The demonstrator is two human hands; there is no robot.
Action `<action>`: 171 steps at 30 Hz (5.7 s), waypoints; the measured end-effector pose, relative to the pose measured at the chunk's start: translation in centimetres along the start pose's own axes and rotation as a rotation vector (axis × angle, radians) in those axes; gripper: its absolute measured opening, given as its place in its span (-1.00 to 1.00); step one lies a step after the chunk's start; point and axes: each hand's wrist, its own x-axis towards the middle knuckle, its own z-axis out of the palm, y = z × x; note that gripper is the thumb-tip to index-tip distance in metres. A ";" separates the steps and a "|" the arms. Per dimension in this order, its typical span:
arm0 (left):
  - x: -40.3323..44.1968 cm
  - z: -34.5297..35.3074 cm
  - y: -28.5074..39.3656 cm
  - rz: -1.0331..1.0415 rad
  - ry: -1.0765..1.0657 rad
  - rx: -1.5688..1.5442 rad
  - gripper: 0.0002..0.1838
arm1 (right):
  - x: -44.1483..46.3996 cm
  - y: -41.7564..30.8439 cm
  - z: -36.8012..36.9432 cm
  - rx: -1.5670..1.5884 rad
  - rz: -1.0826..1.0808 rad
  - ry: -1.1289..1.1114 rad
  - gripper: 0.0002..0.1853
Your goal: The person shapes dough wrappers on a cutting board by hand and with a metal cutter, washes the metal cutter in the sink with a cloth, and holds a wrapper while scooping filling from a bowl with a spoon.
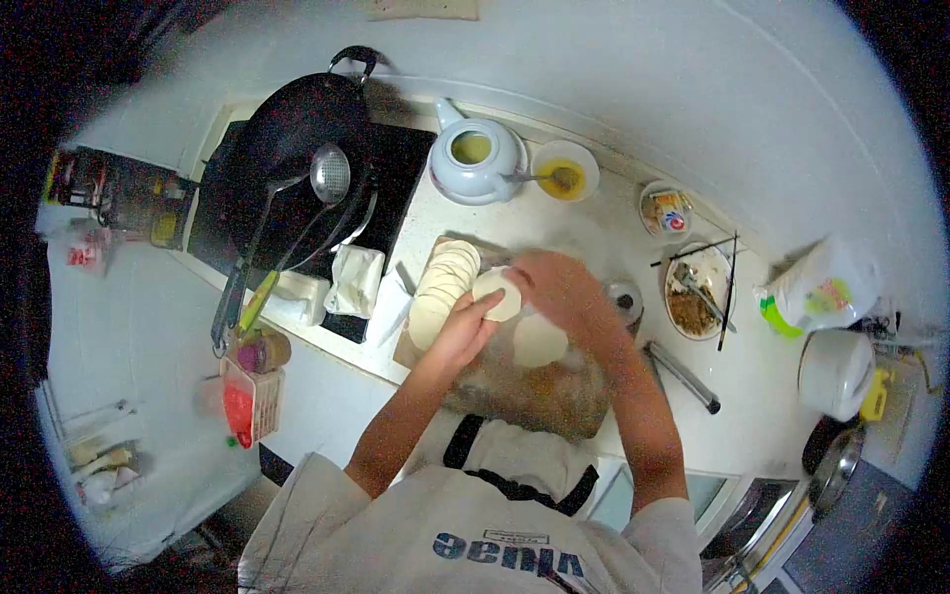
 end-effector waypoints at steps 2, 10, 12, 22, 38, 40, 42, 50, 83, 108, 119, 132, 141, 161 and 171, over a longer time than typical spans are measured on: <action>-0.2 -1.0 -0.8 -0.073 -0.009 -0.126 -0.56 | -1.7 -1.0 1.5 -0.123 -0.088 0.198 -0.81; -4.8 0.6 -2.0 -0.182 0.055 -0.032 -0.55 | -5.7 -5.6 9.3 -0.078 -0.013 0.533 -0.46; -6.4 0.4 -2.5 -0.231 0.124 -0.017 -0.53 | -6.1 -4.2 11.3 -0.128 0.026 0.540 -0.40; -11.1 -4.0 -3.5 -0.136 0.169 0.271 -0.63 | -6.9 -3.9 20.0 0.279 0.464 0.757 -0.61; -10.8 -6.6 -1.6 0.443 0.505 1.271 -0.74 | -4.9 -9.8 21.9 0.782 0.533 0.907 -0.73; -10.7 -7.3 -1.1 0.444 0.520 1.260 -0.70 | -4.4 -9.2 23.4 0.776 0.487 0.925 -0.74; -10.3 -7.7 -0.4 0.491 0.556 1.121 -0.68 | -3.7 -9.2 23.6 0.730 0.428 0.911 -0.75; -7.1 -10.4 2.6 0.817 0.686 1.660 -0.78 | -0.6 -4.5 19.5 0.058 0.455 0.761 -0.73; -4.1 -4.5 -2.5 -0.213 0.219 -0.157 -0.60 | -0.6 2.5 14.3 -0.130 -0.109 0.431 -0.79; -7.0 2.2 -1.7 0.315 0.059 0.831 -0.75 | -7.6 -6.1 14.2 1.403 0.211 0.907 -0.80; -7.2 1.7 -2.7 0.312 0.251 0.626 -0.74 | -9.1 -4.2 14.8 1.293 0.213 0.778 -0.88; -6.6 -1.8 -4.7 -0.072 0.294 0.029 -0.68 | -10.8 -3.4 15.4 1.210 0.260 0.805 -0.86; -7.9 -0.5 -1.7 0.160 0.316 -0.160 -0.65 | -11.7 -2.1 14.1 1.988 0.306 0.964 -0.83; -7.9 -4.8 -0.5 0.307 -0.009 0.376 -0.47 | -10.0 -8.1 8.3 0.644 0.441 0.528 -0.76; -3.6 -2.9 -1.9 -0.056 0.099 0.088 -0.43 | 1.3 6.3 4.4 -0.329 0.410 0.320 -0.76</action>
